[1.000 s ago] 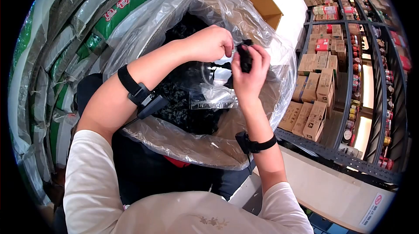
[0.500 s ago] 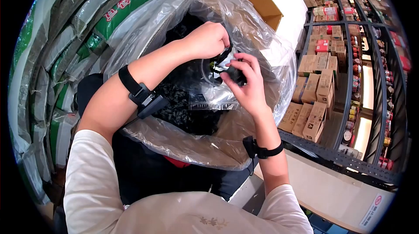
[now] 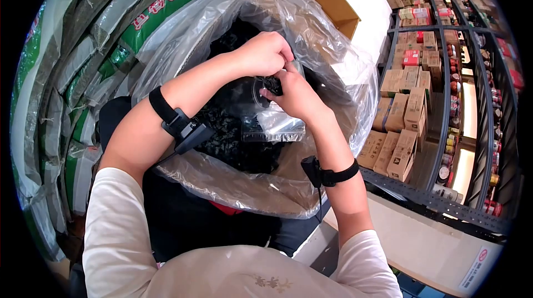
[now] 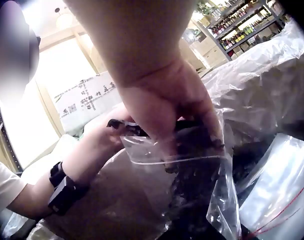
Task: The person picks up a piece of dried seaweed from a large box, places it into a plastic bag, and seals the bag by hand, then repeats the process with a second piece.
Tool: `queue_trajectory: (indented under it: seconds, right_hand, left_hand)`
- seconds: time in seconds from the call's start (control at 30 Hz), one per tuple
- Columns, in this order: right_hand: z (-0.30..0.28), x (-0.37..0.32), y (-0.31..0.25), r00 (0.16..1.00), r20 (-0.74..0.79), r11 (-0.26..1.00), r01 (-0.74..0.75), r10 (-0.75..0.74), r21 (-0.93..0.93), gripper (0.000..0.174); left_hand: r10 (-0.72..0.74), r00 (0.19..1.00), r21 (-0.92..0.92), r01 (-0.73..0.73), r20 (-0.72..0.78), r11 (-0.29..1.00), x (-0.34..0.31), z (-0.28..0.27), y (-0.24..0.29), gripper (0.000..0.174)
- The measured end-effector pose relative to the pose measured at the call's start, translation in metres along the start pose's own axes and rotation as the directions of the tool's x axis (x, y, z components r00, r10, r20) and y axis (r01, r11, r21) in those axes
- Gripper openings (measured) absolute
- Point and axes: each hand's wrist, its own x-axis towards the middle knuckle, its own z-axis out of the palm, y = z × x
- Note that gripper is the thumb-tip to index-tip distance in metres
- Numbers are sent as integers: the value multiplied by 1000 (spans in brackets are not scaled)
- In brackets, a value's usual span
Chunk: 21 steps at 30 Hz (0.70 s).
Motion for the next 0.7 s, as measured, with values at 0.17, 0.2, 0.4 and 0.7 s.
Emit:
queue_trajectory:
  seconds: [0.17,0.2,0.4,0.7]
  right_hand:
    - [9,8,9,968,245,998,61,-57,-7,54]
    - [11,13,7,945,321,998,54,-54,9,63]
    - [7,26,-2,856,516,998,4,30,-64,62]
    - [45,20,5,959,187,903,123,-215,411,65]
  left_hand:
    - [-38,998,-73,42,57,996,0,2,-1,31]
    - [-25,997,-67,30,76,997,0,5,-3,28]
    - [77,991,-65,-71,110,995,1,5,-12,34]
    - [-78,961,-37,91,264,995,1,-3,0,38]
